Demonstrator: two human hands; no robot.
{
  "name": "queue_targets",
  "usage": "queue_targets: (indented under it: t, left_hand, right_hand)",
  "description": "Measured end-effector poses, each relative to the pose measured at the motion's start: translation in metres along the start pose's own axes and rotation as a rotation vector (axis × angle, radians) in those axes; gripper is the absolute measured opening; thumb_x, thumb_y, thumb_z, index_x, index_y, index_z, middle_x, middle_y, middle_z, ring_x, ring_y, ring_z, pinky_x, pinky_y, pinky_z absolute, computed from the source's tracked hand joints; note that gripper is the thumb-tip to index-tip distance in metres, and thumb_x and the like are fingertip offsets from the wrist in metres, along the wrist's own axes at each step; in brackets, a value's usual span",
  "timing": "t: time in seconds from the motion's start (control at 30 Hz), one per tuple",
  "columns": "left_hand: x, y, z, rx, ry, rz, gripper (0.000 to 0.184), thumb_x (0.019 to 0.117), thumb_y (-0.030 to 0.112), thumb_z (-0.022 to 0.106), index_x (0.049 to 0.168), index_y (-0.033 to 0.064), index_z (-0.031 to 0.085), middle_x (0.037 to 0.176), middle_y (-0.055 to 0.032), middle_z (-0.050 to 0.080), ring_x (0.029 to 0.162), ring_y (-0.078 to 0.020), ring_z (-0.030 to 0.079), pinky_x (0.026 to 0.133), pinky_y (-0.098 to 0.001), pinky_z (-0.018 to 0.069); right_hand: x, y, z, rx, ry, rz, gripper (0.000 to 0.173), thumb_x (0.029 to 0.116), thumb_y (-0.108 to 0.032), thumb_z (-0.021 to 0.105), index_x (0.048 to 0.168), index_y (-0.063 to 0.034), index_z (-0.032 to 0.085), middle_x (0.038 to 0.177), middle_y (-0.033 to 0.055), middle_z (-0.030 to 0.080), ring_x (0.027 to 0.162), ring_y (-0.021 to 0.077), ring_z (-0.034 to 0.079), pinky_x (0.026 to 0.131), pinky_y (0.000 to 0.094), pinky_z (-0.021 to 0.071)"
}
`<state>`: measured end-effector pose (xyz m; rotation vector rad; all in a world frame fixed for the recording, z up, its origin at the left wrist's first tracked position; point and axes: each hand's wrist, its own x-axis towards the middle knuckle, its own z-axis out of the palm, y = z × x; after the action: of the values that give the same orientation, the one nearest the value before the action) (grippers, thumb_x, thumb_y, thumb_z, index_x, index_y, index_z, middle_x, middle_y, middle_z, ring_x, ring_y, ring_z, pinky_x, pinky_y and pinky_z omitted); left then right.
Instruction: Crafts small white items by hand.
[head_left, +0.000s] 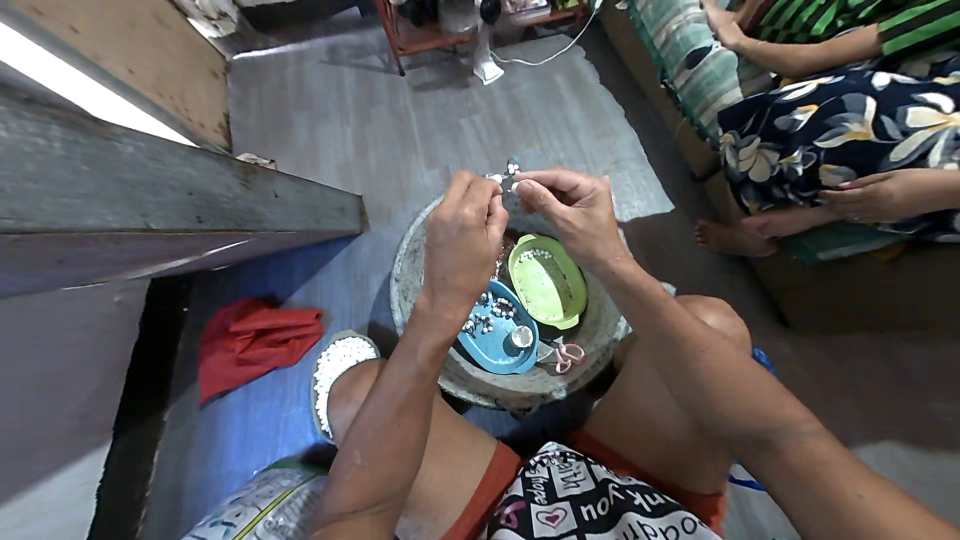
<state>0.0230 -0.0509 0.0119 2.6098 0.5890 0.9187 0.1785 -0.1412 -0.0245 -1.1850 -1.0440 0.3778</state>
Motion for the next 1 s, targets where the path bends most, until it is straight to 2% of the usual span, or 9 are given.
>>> queue_targets:
  t: [0.17,0.33,0.53,0.7,1.0]
  left_hand:
    - [0.0001,-0.0009,-0.0006,-0.026,-0.014,-0.009,0.011,0.1004,0.009,0.061,0.106,0.0043,0.07,0.099,-0.0098,0.061,0.076,-0.017,0.062,0.065,-0.0318,0.055]
    - [0.0005,-0.001,-0.0008,-0.072,-0.036,0.001,0.013,0.1024,0.013,0.062,0.107,0.0043,0.07,0.099,-0.0099,0.061,0.08,-0.0176,0.063,0.069,-0.0327,0.0562]
    - [0.0014,0.0,0.0027,-0.074,-0.018,0.001,0.013,0.1029,0.012,0.06,0.105,0.0047,0.07,0.097,-0.0083,0.061,0.076,-0.016,0.062,0.065,-0.0313,0.0548]
    - [0.001,-0.0008,0.001,-0.082,-0.016,-0.003,0.01,0.101,0.011,0.062,0.103,0.0052,0.069,0.097,-0.0078,0.062,0.075,-0.015,0.061,0.064,-0.0305,0.0544]
    - [0.0016,-0.0002,0.0019,-0.084,-0.002,-0.005,0.008,0.0994,0.011,0.063,0.099,0.006,0.07,0.092,-0.0063,0.06,0.072,-0.014,0.06,0.06,-0.0297,0.0525]
  right_hand:
    - [0.0001,-0.0036,-0.0041,-0.018,-0.043,0.01,0.021,0.0983,-0.009,0.07,0.115,0.0029,0.074,0.097,0.01,0.075,0.081,0.0162,0.072,0.075,0.0325,0.063]
    - [-0.0001,-0.0055,-0.0062,0.009,-0.021,0.048,0.019,0.0988,-0.008,0.069,0.113,0.0042,0.071,0.095,0.011,0.075,0.082,0.0187,0.073,0.079,0.0352,0.0642]
    - [-0.0011,-0.0019,-0.0053,-0.017,-0.015,0.013,0.017,0.0987,-0.008,0.069,0.111,0.0034,0.074,0.092,0.01,0.075,0.079,0.0164,0.072,0.075,0.0331,0.0637]
    - [-0.0005,-0.005,-0.0075,0.007,-0.057,0.029,0.021,0.0981,-0.008,0.07,0.115,0.004,0.073,0.095,0.0107,0.076,0.081,0.0173,0.073,0.077,0.0334,0.0639]
    - [0.0001,-0.0045,-0.0058,0.018,-0.033,0.051,0.018,0.0984,-0.009,0.07,0.111,0.0036,0.074,0.091,0.0101,0.076,0.078,0.0171,0.073,0.075,0.0327,0.0643]
